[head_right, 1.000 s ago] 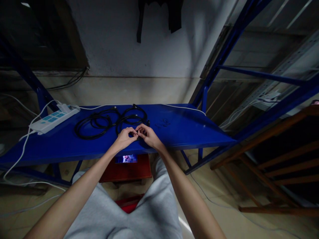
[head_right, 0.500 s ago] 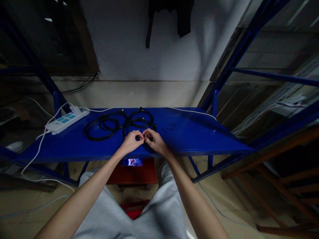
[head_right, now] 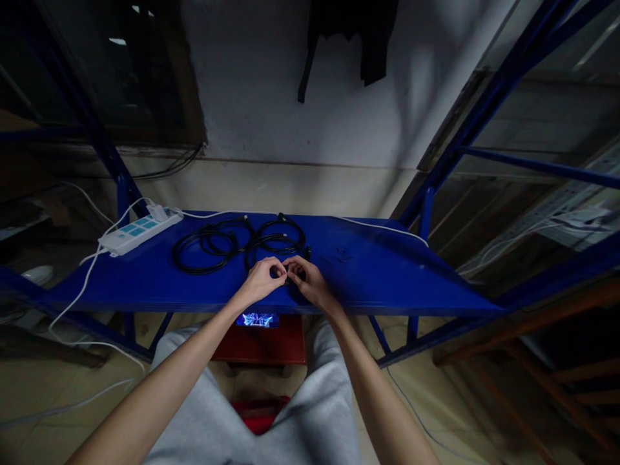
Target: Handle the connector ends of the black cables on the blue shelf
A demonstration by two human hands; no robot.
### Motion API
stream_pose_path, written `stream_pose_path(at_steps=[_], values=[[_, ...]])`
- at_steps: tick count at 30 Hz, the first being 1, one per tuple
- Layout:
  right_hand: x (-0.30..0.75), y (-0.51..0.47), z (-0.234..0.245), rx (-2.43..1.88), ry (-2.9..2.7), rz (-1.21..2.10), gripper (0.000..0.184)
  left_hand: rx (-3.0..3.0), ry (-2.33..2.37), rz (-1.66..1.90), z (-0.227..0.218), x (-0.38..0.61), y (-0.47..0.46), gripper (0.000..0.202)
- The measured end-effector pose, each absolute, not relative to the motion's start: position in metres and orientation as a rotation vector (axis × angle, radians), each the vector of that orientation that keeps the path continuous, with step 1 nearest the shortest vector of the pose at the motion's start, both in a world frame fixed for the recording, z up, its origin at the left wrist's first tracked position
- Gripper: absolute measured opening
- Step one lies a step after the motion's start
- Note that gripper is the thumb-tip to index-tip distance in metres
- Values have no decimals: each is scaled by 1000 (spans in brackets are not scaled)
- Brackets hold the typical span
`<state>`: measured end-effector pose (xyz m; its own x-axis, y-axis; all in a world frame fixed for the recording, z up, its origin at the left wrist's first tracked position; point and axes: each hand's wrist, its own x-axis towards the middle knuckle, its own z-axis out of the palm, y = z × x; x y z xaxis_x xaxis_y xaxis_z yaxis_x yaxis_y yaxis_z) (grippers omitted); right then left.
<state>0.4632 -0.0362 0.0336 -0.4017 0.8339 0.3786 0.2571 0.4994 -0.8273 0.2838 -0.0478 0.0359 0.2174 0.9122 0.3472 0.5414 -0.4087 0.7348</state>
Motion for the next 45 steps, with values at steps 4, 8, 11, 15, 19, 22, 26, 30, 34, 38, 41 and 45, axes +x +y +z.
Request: stream_pose_path(at_steps=[4,8,11,15,19,22,26,30,34,38,41,45], values=[[464,-37,33,-893,-1899,886,21,2013,1352,1059,37,284,-49,5],[463,-38,33,-918,-1908,872,20,1999,1344,1045,38,284,-50,7],[464,-38,31,-925,-1922,858,20,2000,1352,1038,38,283,-50,6],[465,-34,27,-911,-1937,840,22,2017,1374,1025,39,283,-49,5],[465,-31,25,-910,-1951,806,21,2033,1378,998,41,283,-50,5],[464,-34,28,-911,-1942,820,20,2026,1386,991,42,283,-51,6],[463,-37,30,-925,-1939,835,20,2005,1377,1012,41,283,-51,5],[464,-36,29,-916,-1921,840,19,1985,1370,1024,38,283,-49,5],[465,-33,27,-895,-1895,838,17,1966,1357,1040,35,282,-47,3],[464,-33,26,-907,-1875,800,20,1984,1357,978,35,282,-45,4],[463,-34,25,-914,-1849,816,30,2009,1357,950,37,282,-45,5],[462,-35,27,-910,-1809,864,36,2029,1364,949,36,283,-45,8]])
